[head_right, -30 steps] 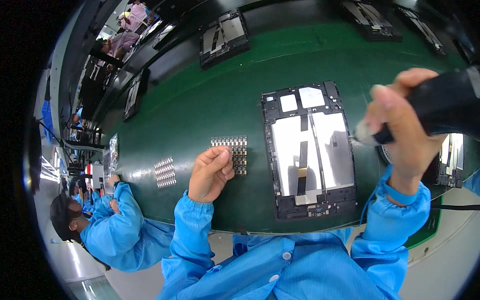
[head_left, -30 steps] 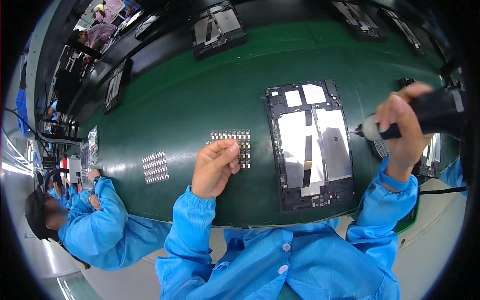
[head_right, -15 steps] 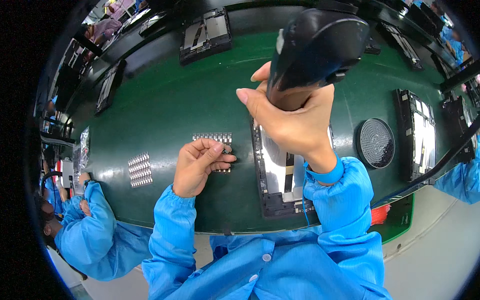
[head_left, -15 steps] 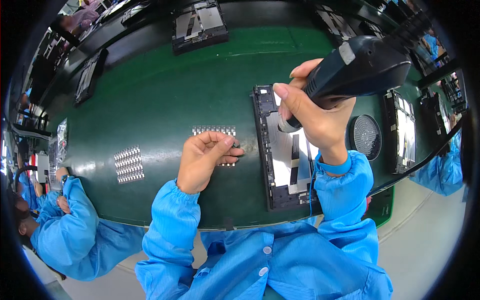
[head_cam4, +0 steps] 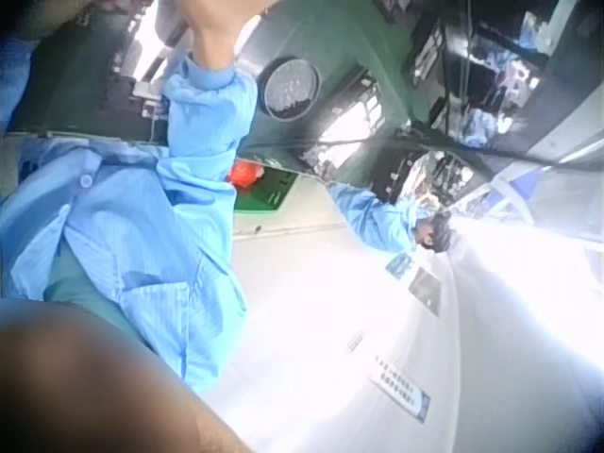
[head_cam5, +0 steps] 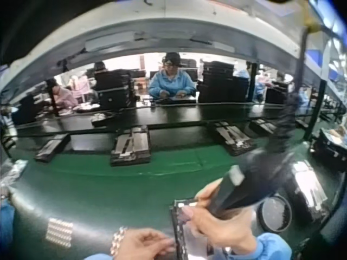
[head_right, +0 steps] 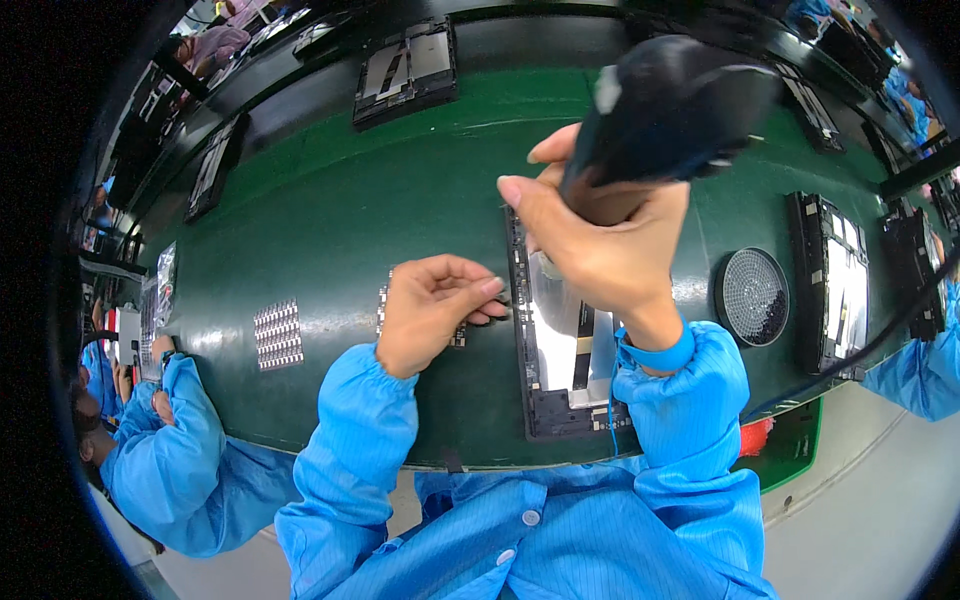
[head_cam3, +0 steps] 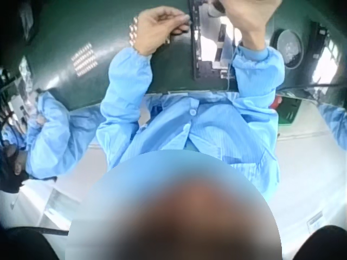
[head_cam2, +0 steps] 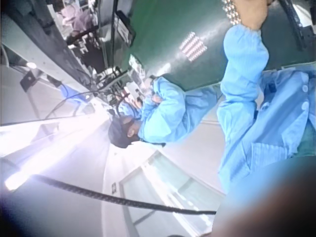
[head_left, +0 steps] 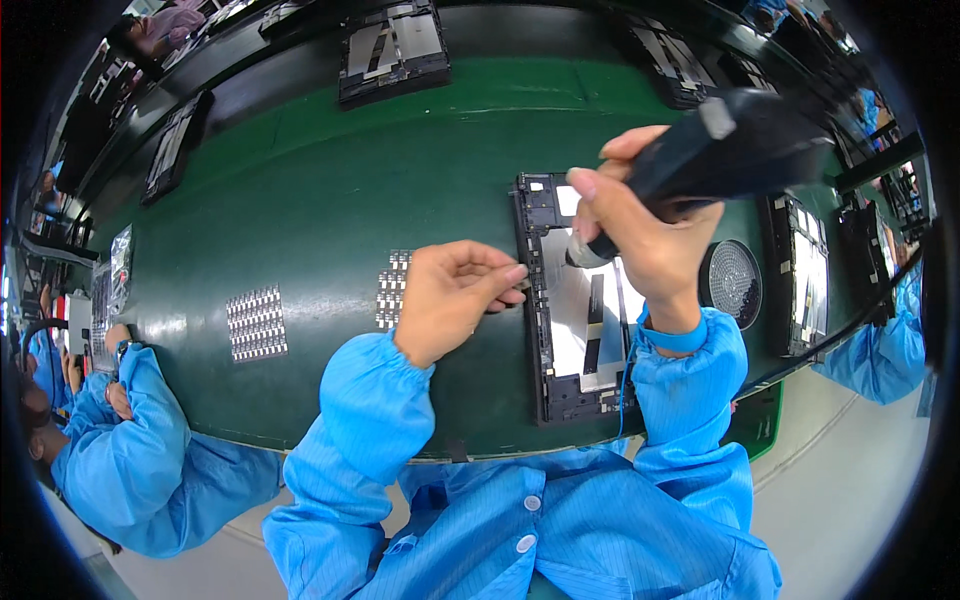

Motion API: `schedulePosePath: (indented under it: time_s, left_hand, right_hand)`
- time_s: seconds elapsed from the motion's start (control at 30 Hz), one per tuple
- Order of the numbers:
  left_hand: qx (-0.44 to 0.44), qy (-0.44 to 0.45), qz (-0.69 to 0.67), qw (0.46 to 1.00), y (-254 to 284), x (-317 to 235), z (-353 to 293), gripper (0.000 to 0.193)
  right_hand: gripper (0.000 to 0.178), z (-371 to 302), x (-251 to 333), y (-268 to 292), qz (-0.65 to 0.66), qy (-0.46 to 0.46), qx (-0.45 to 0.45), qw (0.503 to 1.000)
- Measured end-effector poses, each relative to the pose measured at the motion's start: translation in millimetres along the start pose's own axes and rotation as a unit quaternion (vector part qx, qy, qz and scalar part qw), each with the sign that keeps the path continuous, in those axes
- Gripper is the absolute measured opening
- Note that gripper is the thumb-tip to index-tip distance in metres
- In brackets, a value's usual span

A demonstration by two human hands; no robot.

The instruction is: Using a motorized screwdriver to attach components and drive screws into electronic tablet devices on an assembly line.

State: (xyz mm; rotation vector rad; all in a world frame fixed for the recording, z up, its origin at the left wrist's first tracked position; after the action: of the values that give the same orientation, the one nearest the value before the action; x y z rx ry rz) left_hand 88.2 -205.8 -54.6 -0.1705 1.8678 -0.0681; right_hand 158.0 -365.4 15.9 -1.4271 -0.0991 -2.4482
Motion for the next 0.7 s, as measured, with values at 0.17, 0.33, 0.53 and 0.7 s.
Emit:
schedulePosePath:
  time_s: [0.17, 0.33, 0.53, 0.7]
  left_hand:
    - [0.001, -0.064, 0.117, 0.991, -12, 11, 18, 0.009]
    - [-0.013, -0.183, 0.198, 0.963, -10, 15, 28, 0.008]
    - [-0.009, -0.205, 0.232, 0.951, -10, 7, 30, 0.009]
    - [0.029, -0.059, 0.185, 0.98, -7, 1, 33, 0.01]
  right_hand:
    - [0.022, 1, 11, 1, 0.043, 0.024, -0.033, 0.998]
    - [0.021, 0, 8, -5, 0.025, 0.036, -0.027, 0.999]
    - [0.029, 2, 7, -14, -0.015, 0.069, 0.035, 0.997]
    - [0.028, 0, 2, -22, -0.024, 0.019, 0.036, 0.999]
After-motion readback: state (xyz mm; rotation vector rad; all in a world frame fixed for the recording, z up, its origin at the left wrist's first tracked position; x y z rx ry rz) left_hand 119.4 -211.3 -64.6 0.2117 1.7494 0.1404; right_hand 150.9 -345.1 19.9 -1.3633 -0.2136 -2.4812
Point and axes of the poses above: each hand's wrist, its own z-axis towards the middle knuckle, its own y-axis out of the back of the hand, x = y × z, the point moved 2 cm from there along z, towards the middle knuckle, and after that the axes turned 1 degree about z, right-handed, at the moved point
